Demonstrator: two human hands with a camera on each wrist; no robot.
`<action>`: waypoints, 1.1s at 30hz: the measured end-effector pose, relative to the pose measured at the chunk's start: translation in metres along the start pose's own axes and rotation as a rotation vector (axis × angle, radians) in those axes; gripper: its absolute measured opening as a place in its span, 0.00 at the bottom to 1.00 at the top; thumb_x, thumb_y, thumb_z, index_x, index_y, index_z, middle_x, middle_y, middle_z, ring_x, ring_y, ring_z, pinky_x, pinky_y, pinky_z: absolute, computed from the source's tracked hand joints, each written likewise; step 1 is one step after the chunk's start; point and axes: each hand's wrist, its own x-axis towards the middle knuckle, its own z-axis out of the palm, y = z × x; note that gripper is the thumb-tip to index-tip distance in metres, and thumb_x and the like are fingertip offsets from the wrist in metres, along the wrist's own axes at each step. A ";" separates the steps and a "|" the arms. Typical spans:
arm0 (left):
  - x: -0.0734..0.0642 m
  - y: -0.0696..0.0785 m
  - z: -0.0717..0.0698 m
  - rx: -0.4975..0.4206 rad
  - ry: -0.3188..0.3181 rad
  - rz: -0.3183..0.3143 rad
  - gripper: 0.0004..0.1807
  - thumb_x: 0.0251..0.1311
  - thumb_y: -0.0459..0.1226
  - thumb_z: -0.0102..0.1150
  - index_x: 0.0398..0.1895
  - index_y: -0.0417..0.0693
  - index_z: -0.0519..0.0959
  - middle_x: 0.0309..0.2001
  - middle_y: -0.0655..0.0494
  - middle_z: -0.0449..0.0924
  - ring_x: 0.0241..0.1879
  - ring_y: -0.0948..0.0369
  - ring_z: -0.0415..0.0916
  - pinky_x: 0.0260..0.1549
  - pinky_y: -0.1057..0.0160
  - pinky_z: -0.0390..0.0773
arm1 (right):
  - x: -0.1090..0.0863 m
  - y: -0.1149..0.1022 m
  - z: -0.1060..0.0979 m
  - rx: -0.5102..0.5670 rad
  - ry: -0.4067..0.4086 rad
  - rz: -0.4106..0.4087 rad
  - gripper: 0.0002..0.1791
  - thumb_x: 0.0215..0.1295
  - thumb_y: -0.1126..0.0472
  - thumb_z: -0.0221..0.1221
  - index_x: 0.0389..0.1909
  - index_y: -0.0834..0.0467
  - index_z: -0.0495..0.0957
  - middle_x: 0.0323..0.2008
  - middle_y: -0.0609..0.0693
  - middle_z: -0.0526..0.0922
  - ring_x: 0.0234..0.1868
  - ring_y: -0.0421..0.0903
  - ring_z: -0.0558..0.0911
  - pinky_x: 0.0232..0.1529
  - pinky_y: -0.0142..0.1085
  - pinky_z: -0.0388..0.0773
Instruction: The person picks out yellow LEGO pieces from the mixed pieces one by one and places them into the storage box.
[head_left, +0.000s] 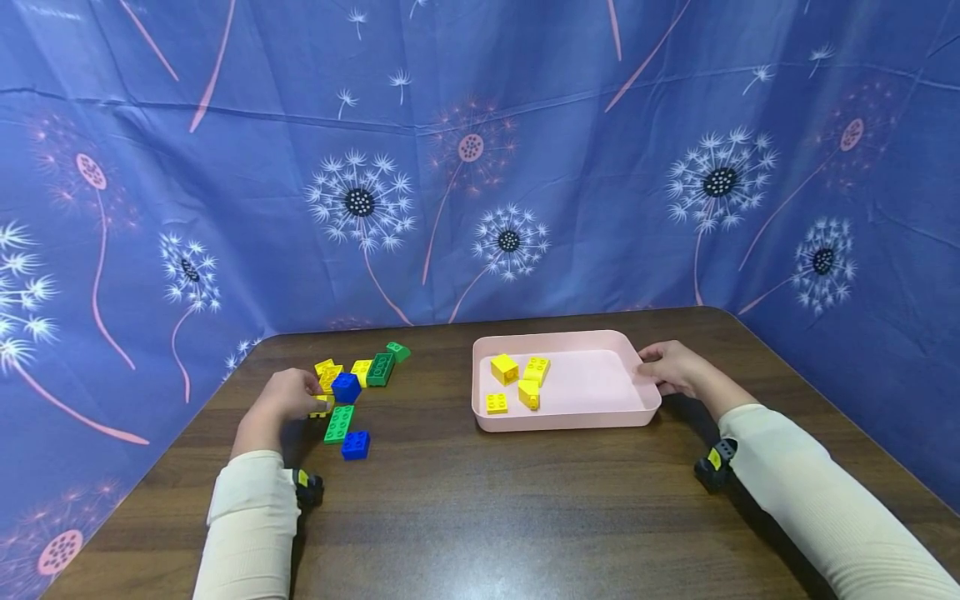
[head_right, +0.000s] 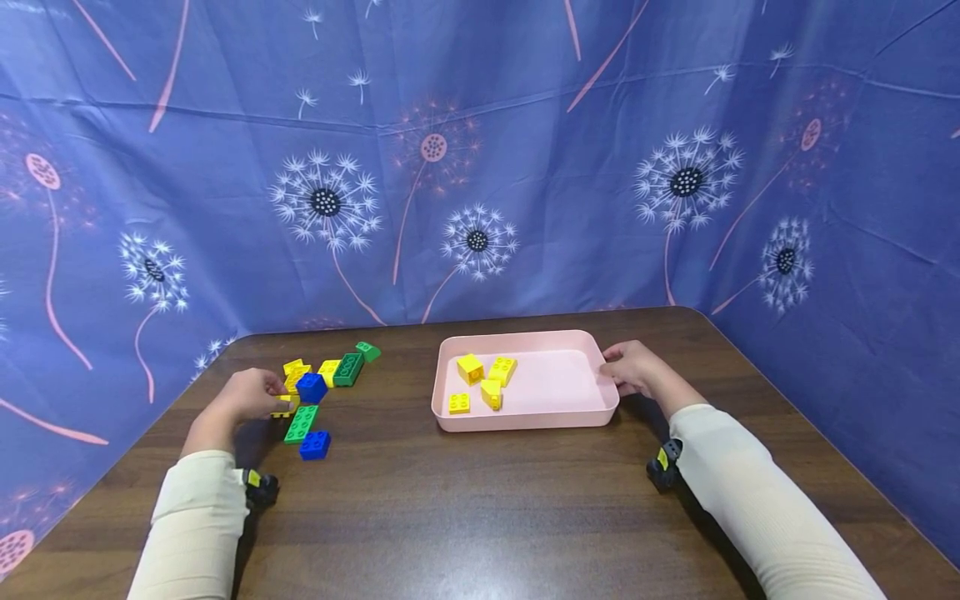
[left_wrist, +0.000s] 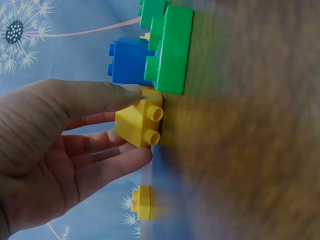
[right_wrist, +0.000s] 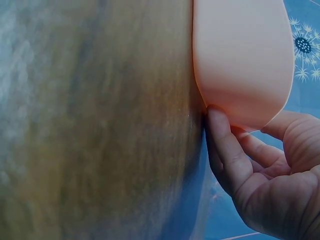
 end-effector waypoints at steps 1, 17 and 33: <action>0.000 0.000 0.000 -0.001 -0.002 -0.002 0.11 0.51 0.36 0.70 0.30 0.37 0.79 0.28 0.49 0.78 0.24 0.57 0.75 0.26 0.58 0.78 | -0.001 0.000 0.000 0.001 0.004 0.004 0.28 0.68 0.69 0.53 0.64 0.79 0.57 0.48 0.69 0.74 0.35 0.46 0.83 0.40 0.44 0.83; -0.007 0.007 -0.012 0.030 0.021 0.019 0.11 0.51 0.36 0.69 0.32 0.35 0.81 0.30 0.46 0.80 0.26 0.55 0.75 0.29 0.53 0.78 | 0.000 -0.002 -0.001 -0.008 0.009 0.027 0.29 0.69 0.68 0.55 0.65 0.78 0.57 0.53 0.73 0.70 0.38 0.47 0.82 0.42 0.46 0.82; -0.014 0.051 -0.034 0.080 0.126 0.154 0.13 0.52 0.36 0.68 0.36 0.34 0.83 0.34 0.43 0.82 0.35 0.47 0.77 0.38 0.46 0.77 | 0.000 0.001 0.000 0.018 0.000 0.009 0.29 0.69 0.69 0.53 0.65 0.79 0.56 0.52 0.71 0.71 0.37 0.45 0.82 0.41 0.44 0.83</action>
